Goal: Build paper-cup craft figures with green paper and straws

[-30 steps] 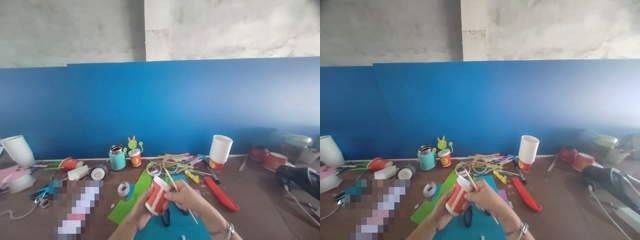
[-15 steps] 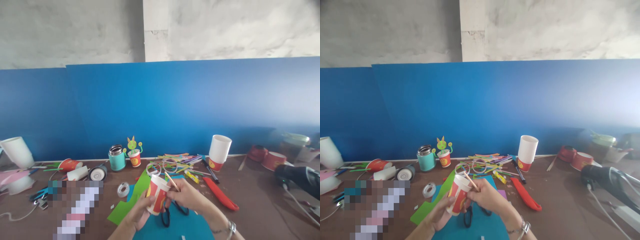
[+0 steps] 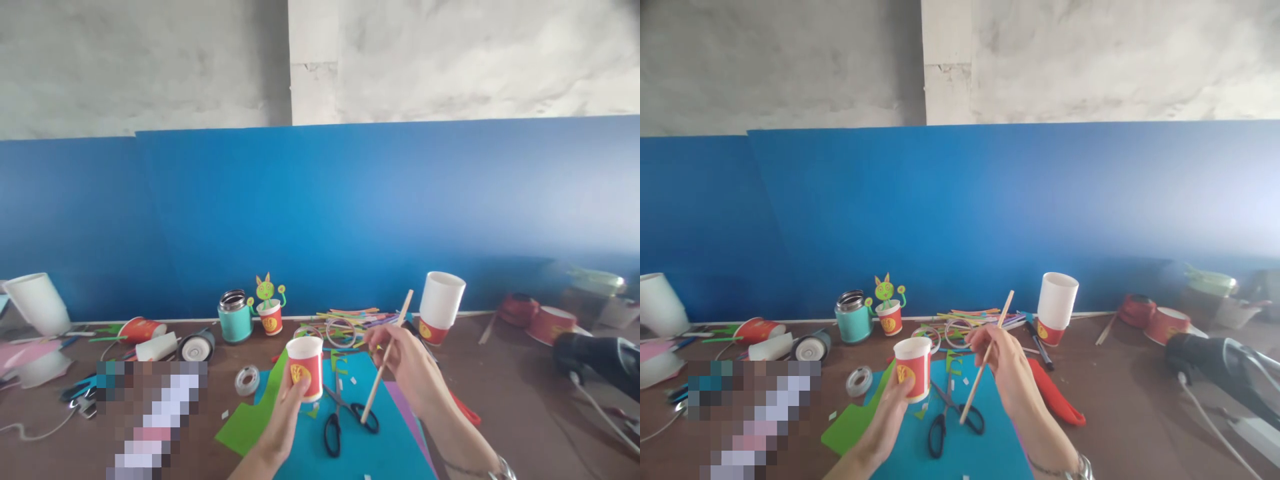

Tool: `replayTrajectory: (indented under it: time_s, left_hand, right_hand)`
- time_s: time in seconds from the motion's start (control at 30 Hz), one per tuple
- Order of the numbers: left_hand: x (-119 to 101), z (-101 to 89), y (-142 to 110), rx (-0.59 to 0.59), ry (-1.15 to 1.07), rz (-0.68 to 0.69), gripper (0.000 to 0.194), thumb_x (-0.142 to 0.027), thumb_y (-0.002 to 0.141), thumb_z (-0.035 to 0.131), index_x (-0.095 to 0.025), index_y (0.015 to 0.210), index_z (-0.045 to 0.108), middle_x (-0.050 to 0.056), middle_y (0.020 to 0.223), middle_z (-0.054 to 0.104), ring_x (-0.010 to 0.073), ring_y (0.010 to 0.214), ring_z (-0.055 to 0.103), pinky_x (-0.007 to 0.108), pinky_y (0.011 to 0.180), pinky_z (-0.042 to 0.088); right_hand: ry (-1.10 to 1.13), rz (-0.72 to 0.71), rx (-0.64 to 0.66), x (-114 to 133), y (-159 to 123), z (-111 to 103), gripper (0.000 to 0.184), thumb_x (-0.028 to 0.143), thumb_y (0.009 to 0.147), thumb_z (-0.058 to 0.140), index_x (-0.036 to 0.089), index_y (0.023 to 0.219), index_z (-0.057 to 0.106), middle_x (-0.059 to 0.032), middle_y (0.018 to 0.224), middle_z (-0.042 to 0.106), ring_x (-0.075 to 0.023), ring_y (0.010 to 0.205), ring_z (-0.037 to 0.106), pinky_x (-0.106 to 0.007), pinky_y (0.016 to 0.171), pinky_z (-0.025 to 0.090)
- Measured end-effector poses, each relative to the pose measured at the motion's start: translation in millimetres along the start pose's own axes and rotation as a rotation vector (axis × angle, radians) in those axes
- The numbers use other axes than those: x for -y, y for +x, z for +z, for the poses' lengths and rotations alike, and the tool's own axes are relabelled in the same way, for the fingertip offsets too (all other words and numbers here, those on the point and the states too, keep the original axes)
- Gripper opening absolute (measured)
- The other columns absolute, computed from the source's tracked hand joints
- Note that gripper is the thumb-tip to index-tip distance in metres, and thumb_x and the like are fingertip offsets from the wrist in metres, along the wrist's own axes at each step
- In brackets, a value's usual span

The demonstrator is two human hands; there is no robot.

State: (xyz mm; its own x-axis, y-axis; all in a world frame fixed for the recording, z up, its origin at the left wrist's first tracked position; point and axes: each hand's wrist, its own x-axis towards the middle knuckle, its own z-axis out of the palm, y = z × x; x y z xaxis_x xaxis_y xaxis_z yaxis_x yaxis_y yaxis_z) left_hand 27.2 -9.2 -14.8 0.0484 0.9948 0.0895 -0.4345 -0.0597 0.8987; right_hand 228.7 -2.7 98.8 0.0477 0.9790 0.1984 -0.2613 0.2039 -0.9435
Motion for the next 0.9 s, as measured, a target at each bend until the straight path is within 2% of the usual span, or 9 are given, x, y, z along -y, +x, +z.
replayTrajectory:
  time_s: [0.07,0.13,0.23,0.3,0.33,0.43,0.63,0.8,0.9]
  left_hand:
    - [2.3,-0.1,2.0,-0.064,0.052,0.036,0.068,-0.046,0.077,0.065,-0.025,0.136,0.038,0.01,0.124,0.059,0.0277,0.114,0.054,0.036,0.093,0.045]
    - [2.3,1.5,3.7,-0.09,0.109,0.078,0.071,-0.044,0.072,0.07,-0.024,0.132,0.039,0.01,0.113,0.063,0.0265,0.1,0.061,0.035,0.081,0.051]
    - [3.0,4.1,6.4,-0.106,0.196,0.186,0.072,-0.038,0.068,0.074,-0.023,0.129,0.036,0.011,0.114,0.06,0.0243,0.092,0.063,0.033,0.074,0.053]
    - [5.1,4.3,7.7,-0.158,0.264,0.25,0.073,-0.033,0.066,0.075,-0.021,0.127,0.038,0.012,0.116,0.058,0.0247,0.096,0.062,0.034,0.079,0.051]
    - [6.2,4.1,8.0,-0.188,0.295,0.269,0.071,-0.031,0.065,0.076,-0.02,0.126,0.04,0.011,0.114,0.059,0.0249,0.096,0.062,0.034,0.081,0.05]
    - [7.4,4.3,7.3,-0.225,0.355,0.269,0.062,-0.031,0.066,0.075,-0.017,0.119,0.046,0.008,0.101,0.062,0.0232,0.088,0.062,0.032,0.076,0.05]
    - [-0.3,9.4,4.3,-0.199,0.392,0.261,0.056,-0.028,0.075,0.068,-0.019,0.122,0.038,0.004,0.093,0.059,0.0182,0.077,0.059,0.03,0.071,0.048]
    - [-4.2,12.9,3.2,-0.234,0.409,0.265,0.059,-0.031,0.07,0.07,-0.019,0.119,0.04,0.006,0.098,0.059,0.0206,0.082,0.058,0.031,0.073,0.047]
    - [-2.4,14.6,0.0,-0.227,0.421,0.282,0.064,-0.03,0.067,0.073,-0.019,0.121,0.041,0.008,0.104,0.059,0.0241,0.09,0.059,0.033,0.079,0.047]
  right_hand:
    - [0.02,0.037,0.035,2.9,-4.5,2.9,0.037,0.045,0.08,0.053,0.017,0.057,0.054,-0.0018,0.067,0.06,-0.0111,0.059,0.051,-0.02,0.051,0.039]
    - [-0.034,0.163,0.123,1.7,-10.1,8.1,0.04,0.047,0.083,0.049,0.017,0.056,0.052,0.0015,0.05,0.054,-0.0078,0.046,0.043,-0.017,0.041,0.03]
    - [-0.152,0.438,0.41,-6.5,-21.1,20.7,0.047,0.048,0.086,0.042,0.016,0.052,0.052,0.0028,0.035,0.048,-0.0046,0.028,0.029,-0.017,0.031,0.015]
    - [-0.153,0.595,0.627,-14.0,-28.9,31.2,0.048,0.045,0.085,0.039,0.016,0.049,0.053,-0.0003,0.035,0.053,-0.0049,0.023,0.031,-0.018,0.027,0.016]
    - [-0.153,0.654,0.677,-17.7,-32.4,36.3,0.047,0.041,0.084,0.038,0.015,0.048,0.054,-0.0007,0.034,0.053,-0.0053,0.022,0.034,-0.018,0.026,0.017]
    - [-0.146,0.749,0.674,-26.6,-39.3,47.9,0.039,0.033,0.079,0.039,0.016,0.047,0.054,0.0004,0.031,0.05,-0.0061,0.021,0.037,-0.016,0.025,0.021]
    - [-0.022,0.783,0.64,-36.5,-39.9,51.9,0.034,0.033,0.079,0.042,0.016,0.052,0.055,-0.0003,0.031,0.053,-0.0059,0.02,0.036,-0.015,0.025,0.025]
    - [0.012,0.784,0.64,-37.3,-41.1,54.0,0.033,0.029,0.076,0.041,0.015,0.05,0.055,-0.0018,0.033,0.054,-0.0063,0.02,0.039,-0.015,0.024,0.024]
    - [0.038,0.8,0.599,-39.7,-40.5,55.4,0.036,0.03,0.079,0.04,0.015,0.049,0.053,-0.0016,0.032,0.053,-0.0056,0.019,0.035,-0.016,0.024,0.021]
